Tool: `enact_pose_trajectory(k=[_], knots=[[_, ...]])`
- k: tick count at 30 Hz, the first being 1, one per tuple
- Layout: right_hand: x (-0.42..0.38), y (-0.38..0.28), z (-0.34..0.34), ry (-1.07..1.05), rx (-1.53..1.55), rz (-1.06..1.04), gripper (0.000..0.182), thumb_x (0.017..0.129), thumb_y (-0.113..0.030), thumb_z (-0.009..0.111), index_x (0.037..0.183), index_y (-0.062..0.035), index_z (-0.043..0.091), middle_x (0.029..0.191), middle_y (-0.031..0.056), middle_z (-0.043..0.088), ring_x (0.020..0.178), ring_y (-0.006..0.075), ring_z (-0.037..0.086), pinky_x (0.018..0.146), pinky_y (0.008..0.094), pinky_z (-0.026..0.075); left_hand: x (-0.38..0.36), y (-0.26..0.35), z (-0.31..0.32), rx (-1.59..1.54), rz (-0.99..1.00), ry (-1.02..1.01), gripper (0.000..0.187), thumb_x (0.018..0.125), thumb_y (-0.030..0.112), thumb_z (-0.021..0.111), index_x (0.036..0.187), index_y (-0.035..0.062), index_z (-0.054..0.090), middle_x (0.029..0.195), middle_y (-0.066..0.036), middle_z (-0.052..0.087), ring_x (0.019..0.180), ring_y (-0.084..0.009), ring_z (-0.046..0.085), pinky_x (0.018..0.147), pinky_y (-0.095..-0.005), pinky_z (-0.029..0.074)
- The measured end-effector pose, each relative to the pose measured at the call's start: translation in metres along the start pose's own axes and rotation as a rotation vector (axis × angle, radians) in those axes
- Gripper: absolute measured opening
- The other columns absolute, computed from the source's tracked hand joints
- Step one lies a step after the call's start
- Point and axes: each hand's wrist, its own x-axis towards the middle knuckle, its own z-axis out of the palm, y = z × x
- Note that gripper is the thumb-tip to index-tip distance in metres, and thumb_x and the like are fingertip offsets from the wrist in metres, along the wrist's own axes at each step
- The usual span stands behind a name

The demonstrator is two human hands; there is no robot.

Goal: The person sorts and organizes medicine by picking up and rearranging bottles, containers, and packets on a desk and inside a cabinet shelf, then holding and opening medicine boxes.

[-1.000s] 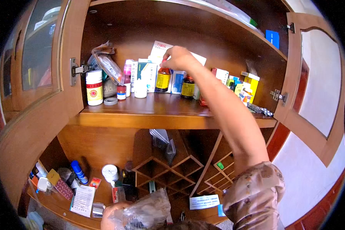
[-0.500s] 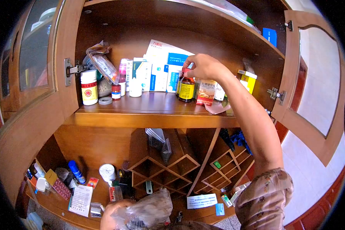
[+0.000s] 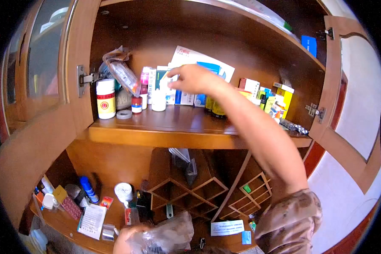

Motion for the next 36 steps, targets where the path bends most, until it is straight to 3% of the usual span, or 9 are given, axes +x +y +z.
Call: enact_pose_trajectory(k=[4, 11, 17, 20, 25, 26, 31, 34, 36], knots=[[0.027, -0.028, 0.036, -0.161, -0.058, 0.057, 0.054, 0.088, -0.048, 0.049, 0.132, -0.0172, 0.047, 0.128, 0.0143, 0.053, 0.118, 0.0314, 0.05, 0.1, 0.0389, 0.038, -0.003, -0.019, 0.002, -0.049, 0.144, -0.024, 0.045, 0.072, 0.004, 0.058, 0.116, -0.0016, 0.054, 0.105, -0.011, 0.062, 0.085, -0.018, 0.06, 0.074, -0.0283, 0.05], [0.03, -0.015, 0.015, -0.015, 0.095, 0.02, 0.043, 0.083, -0.04, 0.06, 0.115, -0.012, 0.062, 0.112, 0.0176, 0.062, 0.104, 0.032, 0.058, 0.093, 0.0385, 0.044, -0.017, -0.043, -0.002, -0.228, -0.051, 0.024, 0.045, 0.072, 0.001, 0.058, 0.117, -0.0026, 0.053, 0.104, -0.01, 0.062, 0.084, -0.0163, 0.06, 0.072, -0.027, 0.05], [-0.022, 0.052, -0.08, 0.231, 0.155, 0.271, 0.061, 0.073, -0.04, 0.074, 0.119, -0.0051, 0.055, 0.099, 0.0184, 0.064, 0.078, 0.0209, 0.065, 0.068, 0.032, 0.053, -0.006, -0.031, -0.003, -0.203, -0.088, 0.005, 0.036, 0.074, 0.004, 0.059, 0.11, -0.0014, 0.055, 0.098, -0.009, 0.062, 0.082, -0.0162, 0.06, 0.071, -0.0278, 0.05], [-0.067, 0.079, -0.101, 0.26, 0.239, 0.379, 0.047, 0.075, -0.035, 0.074, 0.109, -0.0054, 0.059, 0.092, 0.0128, 0.065, 0.072, 0.017, 0.063, 0.064, 0.0285, 0.052, 0.008, -0.01, -0.009, -0.146, -0.06, 0.024, 0.032, 0.076, 0.006, 0.059, 0.106, -0.0008, 0.057, 0.095, -0.008, 0.063, 0.08, -0.0162, 0.06, 0.07, -0.0283, 0.049], [-0.124, 0.131, -0.103, 0.4, 0.186, 0.403, 0.032, 0.079, -0.027, 0.07, 0.1, -0.004, 0.061, 0.085, 0.0091, 0.066, 0.074, 0.0131, 0.061, 0.065, 0.0262, 0.05, 0.04, 0.07, -0.025, 0.009, 0.141, 0.156, 0.024, 0.078, 0.009, 0.06, 0.1, 0.0004, 0.059, 0.089, -0.007, 0.063, 0.077, -0.0161, 0.061, 0.068, -0.0291, 0.049], [-0.133, 0.136, -0.103, 0.4, 0.239, 0.386, 0.043, 0.074, -0.034, 0.074, 0.101, -0.0015, 0.062, 0.089, 0.014, 0.065, 0.078, 0.0189, 0.063, 0.069, 0.0316, 0.051, 0.049, 0.092, -0.028, 0.045, 0.2, 0.2, 0.023, 0.078, 0.01, 0.06, 0.099, 0.0006, 0.059, 0.088, -0.007, 0.063, 0.077, -0.0161, 0.061, 0.068, -0.0292, 0.049], [-0.166, 0.11, -0.102, 0.376, 0.37, 0.506, 0.042, 0.079, -0.027, 0.071, 0.108, 0.0004, 0.057, 0.089, 0.0128, 0.065, 0.076, 0.0159, 0.063, 0.066, 0.029, 0.052, 0.113, 0.194, -0.034, 0.193, 0.481, 0.448, 0.017, 0.08, 0.013, 0.061, 0.093, 0.0017, 0.061, 0.082, -0.006, 0.063, 0.074, -0.016, 0.061, 0.066, -0.0301, 0.049], [-0.175, 0.118, -0.101, 0.407, 0.377, 0.438, 0.04, 0.079, -0.026, 0.07, 0.107, 0.0006, 0.058, 0.088, 0.0119, 0.065, 0.074, 0.0162, 0.063, 0.065, 0.0286, 0.052, 0.165, 0.243, -0.033, 0.308, 0.337, 0.604, 0.015, 0.082, 0.015, 0.061, 0.089, 0.0024, 0.062, 0.079, -0.005, 0.063, 0.072, -0.016, 0.061, 0.065, -0.0306, 0.049], [-0.182, 0.115, -0.103, 0.399, 0.389, 0.356, 0.039, 0.079, -0.025, 0.07, 0.105, 0.0008, 0.059, 0.084, 0.0113, 0.065, 0.072, 0.0155, 0.063, 0.063, 0.0273, 0.051, 0.213, 0.261, -0.034, 0.489, 0.84, 0.518, 0.01, 0.081, 0.01, 0.06, 0.086, 0.0018, 0.062, 0.071, 0.0, 0.059, 0.066, -0.0109, 0.057, 0.062, -0.0264, 0.047]])
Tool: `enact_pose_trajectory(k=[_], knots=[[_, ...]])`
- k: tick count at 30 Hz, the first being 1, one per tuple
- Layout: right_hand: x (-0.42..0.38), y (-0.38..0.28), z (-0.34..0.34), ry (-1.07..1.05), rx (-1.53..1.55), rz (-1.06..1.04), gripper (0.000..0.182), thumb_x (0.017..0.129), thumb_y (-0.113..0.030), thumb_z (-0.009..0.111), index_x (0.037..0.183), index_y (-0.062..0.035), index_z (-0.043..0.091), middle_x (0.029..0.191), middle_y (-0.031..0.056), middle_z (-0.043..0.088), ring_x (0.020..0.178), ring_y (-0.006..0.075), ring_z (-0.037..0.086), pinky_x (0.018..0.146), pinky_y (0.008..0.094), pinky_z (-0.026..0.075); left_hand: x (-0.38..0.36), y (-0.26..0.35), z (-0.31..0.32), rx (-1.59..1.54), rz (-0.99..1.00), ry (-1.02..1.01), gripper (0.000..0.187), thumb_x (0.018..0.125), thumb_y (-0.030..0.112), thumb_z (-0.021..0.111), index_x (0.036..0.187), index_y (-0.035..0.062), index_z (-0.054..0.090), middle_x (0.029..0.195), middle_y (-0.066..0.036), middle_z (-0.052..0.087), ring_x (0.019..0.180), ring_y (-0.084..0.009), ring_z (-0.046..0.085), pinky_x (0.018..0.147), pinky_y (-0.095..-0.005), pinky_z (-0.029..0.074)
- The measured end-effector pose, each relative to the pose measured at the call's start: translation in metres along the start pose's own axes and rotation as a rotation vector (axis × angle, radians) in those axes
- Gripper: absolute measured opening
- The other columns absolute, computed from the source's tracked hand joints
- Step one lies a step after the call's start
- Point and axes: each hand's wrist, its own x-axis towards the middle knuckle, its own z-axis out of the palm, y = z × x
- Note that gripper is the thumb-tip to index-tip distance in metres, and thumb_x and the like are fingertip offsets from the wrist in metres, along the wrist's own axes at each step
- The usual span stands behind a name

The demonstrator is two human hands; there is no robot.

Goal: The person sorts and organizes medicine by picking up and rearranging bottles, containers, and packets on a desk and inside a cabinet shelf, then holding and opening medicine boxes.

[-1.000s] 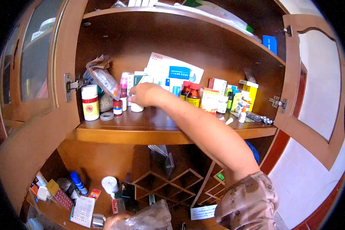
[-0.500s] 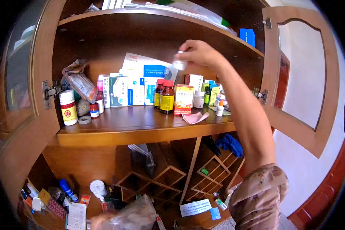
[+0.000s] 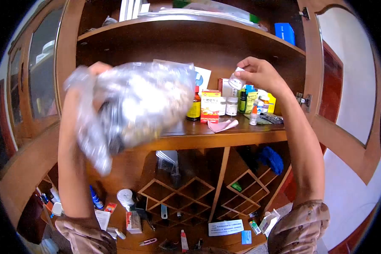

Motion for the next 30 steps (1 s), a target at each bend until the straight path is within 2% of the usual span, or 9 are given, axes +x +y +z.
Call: enact_pose_trajectory(k=[2, 4, 10, 15, 20, 24, 25, 28, 30], knots=[[-0.007, 0.002, -0.003, -0.009, 0.035, -0.037, 0.036, 0.078, -0.025, 0.072, 0.102, 0.0004, 0.061, 0.079, 0.0103, 0.065, 0.071, 0.0146, 0.062, 0.062, 0.0271, 0.049, 0.025, -0.022, 0.006, -0.369, -0.217, -0.203, 0.019, 0.091, 0.016, 0.047, 0.097, 0.0023, 0.059, 0.083, -0.003, 0.06, 0.08, -0.013, 0.058, 0.076, -0.0274, 0.047], [-0.012, 0.006, -0.006, 0.013, -0.025, -0.028, 0.034, 0.077, -0.024, 0.072, 0.1, -0.0006, 0.062, 0.08, 0.0103, 0.066, 0.071, 0.0151, 0.062, 0.062, 0.0276, 0.049, 0.03, -0.029, 0.019, 0.065, -0.253, -0.29, 0.016, 0.09, 0.013, 0.048, 0.09, 0.0046, 0.062, 0.082, 0.0, 0.06, 0.078, -0.0103, 0.055, 0.077, -0.026, 0.044], [-0.013, 0.027, -0.025, 0.037, -0.078, -0.02, 0.042, 0.074, -0.03, 0.074, 0.101, 0.0, 0.063, 0.081, 0.0139, 0.066, 0.071, 0.0186, 0.063, 0.065, 0.0308, 0.05, 0.037, -0.072, 0.059, 0.157, -0.142, -0.6, 0.019, 0.077, 0.005, 0.063, 0.095, -0.0006, 0.063, 0.086, -0.005, 0.066, 0.081, -0.0128, 0.059, 0.076, -0.0281, 0.046], [-0.007, 0.047, -0.031, -0.044, -0.169, 0.041, 0.037, 0.077, -0.026, 0.072, 0.103, 0.0002, 0.062, 0.088, 0.0143, 0.066, 0.077, 0.0192, 0.064, 0.068, 0.0306, 0.051, 0.043, -0.105, 0.087, 0.22, -0.054, -0.538, 0.026, 0.075, 0.006, 0.065, 0.1, -0.0009, 0.063, 0.09, -0.009, 0.068, 0.084, -0.0158, 0.061, 0.079, -0.0304, 0.047], [0.004, 0.068, -0.015, -0.028, -0.128, 0.066, 0.047, 0.074, -0.027, 0.075, 0.108, 0.0015, 0.06, 0.096, 0.0161, 0.066, 0.082, 0.0218, 0.064, 0.075, 0.0333, 0.051, 0.038, -0.141, 0.1, -0.114, -0.362, -0.493, 0.027, 0.077, 0.012, 0.064, 0.101, -0.0017, 0.062, 0.094, -0.012, 0.067, 0.088, -0.0176, 0.06, 0.082, -0.0314, 0.046], [0.024, 0.062, -0.01, -0.094, -0.163, 0.136, 0.037, 0.075, -0.024, 0.075, 0.099, -0.0004, 0.059, 0.085, 0.0123, 0.066, 0.075, 0.0165, 0.062, 0.066, 0.0287, 0.049, 0.039, -0.135, 0.1, 0.181, -0.07, -0.495, 0.037, 0.084, 0.015, 0.054, 0.117, -0.0012, 0.052, 0.105, -0.011, 0.06, 0.095, -0.0198, 0.056, 0.086, -0.0298, 0.043], [0.034, 0.07, -0.007, -0.07, -0.203, 0.075, 0.036, 0.073, -0.026, 0.076, 0.095, -0.0027, 0.06, 0.083, 0.0106, 0.066, 0.072, 0.0149, 0.061, 0.06, 0.0285, 0.048, 0.039, -0.131, 0.095, 0.118, -0.177, -0.575, 0.051, 0.079, 0.016, 0.056, 0.126, -0.0001, 0.045, 0.12, -0.013, 0.054, 0.106, -0.0214, 0.053, 0.094, -0.0309, 0.04], [0.047, 0.061, -0.001, -0.044, -0.261, 0.169, 0.033, 0.073, -0.027, 0.075, 0.093, -0.0045, 0.061, 0.081, 0.0089, 0.066, 0.069, 0.0142, 0.061, 0.054, 0.0295, 0.047, 0.034, -0.123, 0.078, -0.116, -0.171, -0.431, 0.054, 0.077, 0.015, 0.061, 0.127, 0.0006, 0.047, 0.122, -0.012, 0.054, 0.113, -0.0215, 0.051, 0.097, -0.032, 0.037], [0.054, 0.064, 0.004, -0.01, -0.208, 0.223, 0.033, 0.069, -0.029, 0.077, 0.087, -0.0043, 0.064, 0.085, 0.0135, 0.067, 0.078, 0.024, 0.064, 0.07, 0.0343, 0.05, 0.034, -0.126, 0.069, -0.359, -0.228, -0.359, 0.056, 0.077, 0.016, 0.06, 0.129, 0.0008, 0.045, 0.125, -0.012, 0.051, 0.118, -0.0208, 0.047, 0.1, -0.0324, 0.034]])
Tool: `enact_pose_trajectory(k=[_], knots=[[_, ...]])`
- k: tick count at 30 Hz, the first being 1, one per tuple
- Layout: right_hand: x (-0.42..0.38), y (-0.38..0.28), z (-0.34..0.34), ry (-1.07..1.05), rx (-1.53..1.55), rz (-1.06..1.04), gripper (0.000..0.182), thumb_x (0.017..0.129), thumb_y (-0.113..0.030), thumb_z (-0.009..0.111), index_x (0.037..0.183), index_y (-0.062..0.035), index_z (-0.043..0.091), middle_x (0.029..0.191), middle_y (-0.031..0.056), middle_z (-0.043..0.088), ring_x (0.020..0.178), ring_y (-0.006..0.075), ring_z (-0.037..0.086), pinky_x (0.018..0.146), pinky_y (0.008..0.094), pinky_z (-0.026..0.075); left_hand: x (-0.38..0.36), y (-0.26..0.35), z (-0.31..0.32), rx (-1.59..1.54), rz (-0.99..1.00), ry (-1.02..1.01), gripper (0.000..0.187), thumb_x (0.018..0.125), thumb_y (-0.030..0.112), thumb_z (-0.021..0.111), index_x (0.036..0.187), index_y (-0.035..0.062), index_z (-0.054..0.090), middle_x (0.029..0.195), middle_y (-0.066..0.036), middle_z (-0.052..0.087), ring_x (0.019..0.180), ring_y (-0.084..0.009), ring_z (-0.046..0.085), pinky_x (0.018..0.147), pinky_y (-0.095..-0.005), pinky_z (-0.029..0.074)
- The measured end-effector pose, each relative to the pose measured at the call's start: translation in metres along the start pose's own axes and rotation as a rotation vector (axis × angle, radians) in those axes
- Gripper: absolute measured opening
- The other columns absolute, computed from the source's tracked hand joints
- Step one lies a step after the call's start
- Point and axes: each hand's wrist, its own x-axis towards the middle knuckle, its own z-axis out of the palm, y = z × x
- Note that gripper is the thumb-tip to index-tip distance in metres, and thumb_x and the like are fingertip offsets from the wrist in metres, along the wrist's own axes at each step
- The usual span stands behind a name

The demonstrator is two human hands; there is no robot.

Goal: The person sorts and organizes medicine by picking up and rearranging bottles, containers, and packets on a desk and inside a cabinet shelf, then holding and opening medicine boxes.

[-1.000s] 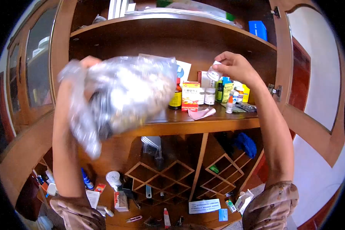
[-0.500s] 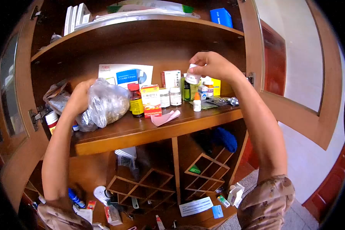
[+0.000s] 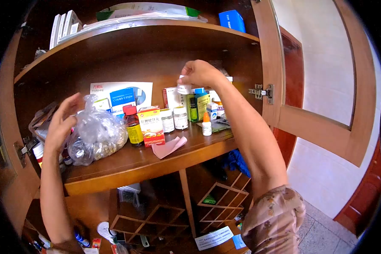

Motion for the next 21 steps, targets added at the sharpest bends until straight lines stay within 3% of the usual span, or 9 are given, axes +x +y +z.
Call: enact_pose_trajectory(k=[2, 4, 5, 10, 14, 16, 21], knots=[[0.013, 0.008, 0.004, 0.023, 0.038, 0.024, 0.034, 0.068, -0.029, 0.077, 0.089, -0.0047, 0.064, 0.085, 0.0135, 0.067, 0.079, 0.024, 0.064, 0.071, 0.0345, 0.05, -0.002, -0.002, 0.004, 0.035, 0.033, 0.071, 0.048, 0.08, 0.017, 0.059, 0.123, 0.0007, 0.05, 0.12, -0.011, 0.055, 0.11, -0.0197, 0.051, 0.096, -0.0312, 0.037], [0.028, 0.022, 0.006, 0.079, -0.041, -0.039, 0.033, 0.069, -0.028, 0.077, 0.089, -0.0052, 0.065, 0.085, 0.0132, 0.067, 0.078, 0.0232, 0.064, 0.07, 0.0335, 0.05, -0.001, -0.007, 0.007, 0.457, -0.002, 0.217, 0.035, 0.083, 0.019, 0.058, 0.113, 0.0002, 0.056, 0.109, -0.01, 0.059, 0.1, -0.0178, 0.055, 0.089, -0.0291, 0.041], [0.029, 0.024, 0.004, 0.109, 0.016, -0.06, 0.033, 0.069, -0.027, 0.077, 0.089, -0.0043, 0.066, 0.085, 0.0132, 0.067, 0.077, 0.0226, 0.065, 0.07, 0.0331, 0.05, -0.004, -0.003, 0.015, 0.563, 0.1, 0.292, 0.025, 0.087, 0.02, 0.057, 0.101, -0.0007, 0.06, 0.096, -0.008, 0.062, 0.09, -0.0151, 0.057, 0.081, -0.0268, 0.043], [0.029, 0.05, 0.011, 0.259, 0.2, -0.138, 0.033, 0.07, -0.026, 0.077, 0.09, -0.0015, 0.067, 0.085, 0.0135, 0.068, 0.076, 0.0209, 0.065, 0.07, 0.0321, 0.05, -0.004, -0.009, 0.013, 0.466, 0.085, 0.388, 0.025, 0.09, 0.023, 0.056, 0.09, -0.0013, 0.059, 0.079, -0.004, 0.057, 0.076, -0.0111, 0.051, 0.071, -0.0237, 0.04], [0.027, 0.069, 0.01, 0.246, 0.265, -0.067, 0.033, 0.071, -0.026, 0.076, 0.091, -0.0007, 0.067, 0.085, 0.0134, 0.068, 0.077, 0.0205, 0.065, 0.072, 0.0308, 0.05, -0.004, -0.01, 0.011, 0.555, 0.085, 0.411, 0.027, 0.09, 0.024, 0.056, 0.085, -0.0021, 0.057, 0.075, -0.004, 0.055, 0.073, -0.0115, 0.05, 0.068, -0.0253, 0.04], [0.029, 0.08, 0.01, 0.353, 0.191, -0.053, 0.034, 0.071, -0.028, 0.074, 0.093, -0.0023, 0.067, 0.087, 0.0123, 0.068, 0.08, 0.0207, 0.065, 0.073, 0.0316, 0.05, -0.003, -0.012, 0.012, 0.567, 0.073, 0.401, 0.028, 0.09, 0.024, 0.056, 0.083, -0.0028, 0.057, 0.074, -0.004, 0.054, 0.073, -0.0119, 0.049, 0.067, -0.0258, 0.039], [0.036, 0.081, 0.025, 0.458, -0.065, -0.11, 0.035, 0.072, -0.029, 0.074, 0.097, -0.0063, 0.066, 0.092, 0.0168, 0.067, 0.087, 0.0303, 0.064, 0.078, 0.0383, 0.05, -0.004, -0.019, 0.015, 0.608, 0.113, 0.379, 0.025, 0.088, 0.018, 0.057, 0.078, -0.0056, 0.054, 0.074, -0.008, 0.055, 0.072, -0.0149, 0.05, 0.068, -0.027, 0.04]])
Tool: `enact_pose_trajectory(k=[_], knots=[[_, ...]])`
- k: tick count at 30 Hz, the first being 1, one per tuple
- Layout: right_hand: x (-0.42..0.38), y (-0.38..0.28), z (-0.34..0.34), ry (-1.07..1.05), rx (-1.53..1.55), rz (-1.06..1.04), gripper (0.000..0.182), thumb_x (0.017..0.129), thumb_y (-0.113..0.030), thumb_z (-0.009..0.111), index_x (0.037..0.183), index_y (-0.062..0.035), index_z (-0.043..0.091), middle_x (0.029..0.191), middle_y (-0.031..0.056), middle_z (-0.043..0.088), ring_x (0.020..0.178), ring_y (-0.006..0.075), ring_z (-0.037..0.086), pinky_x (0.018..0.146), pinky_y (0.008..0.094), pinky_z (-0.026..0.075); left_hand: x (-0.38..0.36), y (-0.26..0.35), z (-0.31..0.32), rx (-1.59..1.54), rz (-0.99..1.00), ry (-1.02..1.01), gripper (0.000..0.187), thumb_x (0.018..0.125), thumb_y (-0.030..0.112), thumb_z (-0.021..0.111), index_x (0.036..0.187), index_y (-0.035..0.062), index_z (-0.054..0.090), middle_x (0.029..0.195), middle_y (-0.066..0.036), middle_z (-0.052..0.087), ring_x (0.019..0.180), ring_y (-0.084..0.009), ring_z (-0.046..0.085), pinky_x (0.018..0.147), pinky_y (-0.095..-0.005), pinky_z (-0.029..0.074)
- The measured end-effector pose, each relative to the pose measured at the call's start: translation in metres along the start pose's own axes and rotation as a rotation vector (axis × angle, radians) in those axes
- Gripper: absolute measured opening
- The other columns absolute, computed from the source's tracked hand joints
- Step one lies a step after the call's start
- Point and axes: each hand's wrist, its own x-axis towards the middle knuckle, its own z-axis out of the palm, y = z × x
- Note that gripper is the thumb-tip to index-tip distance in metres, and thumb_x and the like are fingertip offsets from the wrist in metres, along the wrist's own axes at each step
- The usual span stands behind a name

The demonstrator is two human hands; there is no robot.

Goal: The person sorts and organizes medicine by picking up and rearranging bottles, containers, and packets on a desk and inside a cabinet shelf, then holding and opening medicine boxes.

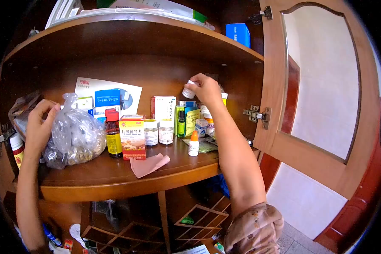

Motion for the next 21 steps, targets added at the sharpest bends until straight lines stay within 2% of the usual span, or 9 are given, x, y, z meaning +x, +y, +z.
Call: enact_pose_trajectory(k=[4, 8, 10, 14, 17, 19, 20, 21], knots=[[0.0, -0.004, 0.016, -0.019, -0.181, -0.082, 0.031, 0.073, -0.027, 0.072, 0.093, -0.0057, 0.061, 0.088, 0.0154, 0.067, 0.086, 0.032, 0.063, 0.075, 0.0424, 0.049, -0.001, 0.005, -0.001, -0.01, 0.013, -0.038, 0.02, 0.086, 0.012, 0.056, 0.078, -0.0069, 0.054, 0.077, -0.01, 0.057, 0.073, -0.0163, 0.052, 0.069, -0.0272, 0.041], [-0.001, 0.003, 0.029, -0.055, -0.261, -0.069, 0.031, 0.073, -0.027, 0.072, 0.093, -0.0057, 0.061, 0.086, 0.0152, 0.066, 0.085, 0.0328, 0.063, 0.076, 0.0427, 0.049, -0.002, 0.003, -0.001, -0.029, -0.01, -0.045, 0.021, 0.087, 0.012, 0.056, 0.078, -0.0076, 0.054, 0.077, -0.01, 0.057, 0.073, -0.0166, 0.052, 0.07, -0.0272, 0.041], [0.001, 0.009, 0.034, 0.005, -0.311, -0.097, 0.032, 0.073, -0.027, 0.072, 0.094, -0.0055, 0.06, 0.087, 0.0159, 0.065, 0.085, 0.0335, 0.063, 0.076, 0.0432, 0.049, -0.001, 0.0, -0.001, -0.013, 0.01, -0.052, 0.022, 0.087, 0.012, 0.056, 0.078, -0.0079, 0.054, 0.076, -0.01, 0.057, 0.073, -0.0164, 0.052, 0.069, -0.0272, 0.041], [0.003, 0.009, 0.034, 0.036, -0.218, -0.04, 0.03, 0.074, -0.026, 0.072, 0.093, -0.0064, 0.061, 0.088, 0.0166, 0.064, 0.085, 0.0338, 0.063, 0.075, 0.0437, 0.05, -0.001, 0.0, -0.003, 0.002, 0.025, -0.052, 0.022, 0.087, 0.012, 0.056, 0.078, -0.0078, 0.054, 0.076, -0.01, 0.057, 0.072, -0.0163, 0.052, 0.069, -0.0275, 0.041], [0.006, 0.01, 0.018, 0.105, -0.128, -0.04, 0.028, 0.074, -0.026, 0.072, 0.091, -0.0061, 0.062, 0.089, 0.0173, 0.064, 0.085, 0.0337, 0.063, 0.073, 0.0428, 0.05, -0.001, 0.0, -0.003, -0.017, 0.003, -0.074, 0.022, 0.087, 0.013, 0.055, 0.078, -0.0074, 0.054, 0.076, -0.01, 0.057, 0.072, -0.0161, 0.052, 0.068, -0.0275, 0.041], [0.016, 0.009, 0.005, 0.426, 0.065, -0.005, 0.028, 0.074, -0.025, 0.074, 0.088, -0.0023, 0.065, 0.082, 0.0168, 0.066, 0.077, 0.029, 0.065, 0.071, 0.0361, 0.05, -0.001, 0.001, -0.004, -0.002, -0.005, -0.047, 0.024, 0.087, 0.014, 0.056, 0.076, -0.0068, 0.052, 0.074, -0.009, 0.055, 0.07, -0.0155, 0.051, 0.067, -0.0274, 0.04], [0.017, 0.006, -0.008, 0.44, 0.143, 0.033, 0.029, 0.074, -0.026, 0.074, 0.088, -0.0021, 0.066, 0.082, 0.0157, 0.067, 0.076, 0.0251, 0.065, 0.07, 0.0348, 0.05, -0.001, -0.004, -0.001, -0.005, 0.02, -0.009, 0.025, 0.088, 0.015, 0.056, 0.074, -0.0055, 0.051, 0.071, -0.008, 0.052, 0.069, -0.014, 0.049, 0.065, -0.0266, 0.039], [0.018, 0.007, -0.02, 0.425, 0.081, 0.033, 0.029, 0.075, -0.026, 0.073, 0.088, -0.0013, 0.066, 0.083, 0.0142, 0.067, 0.076, 0.0237, 0.065, 0.069, 0.0343, 0.05, 0.0, -0.006, 0.0, -0.012, 0.018, -0.008, 0.025, 0.088, 0.015, 0.056, 0.074, -0.0055, 0.051, 0.071, -0.008, 0.052, 0.069, -0.014, 0.049, 0.065, -0.0266, 0.039]])
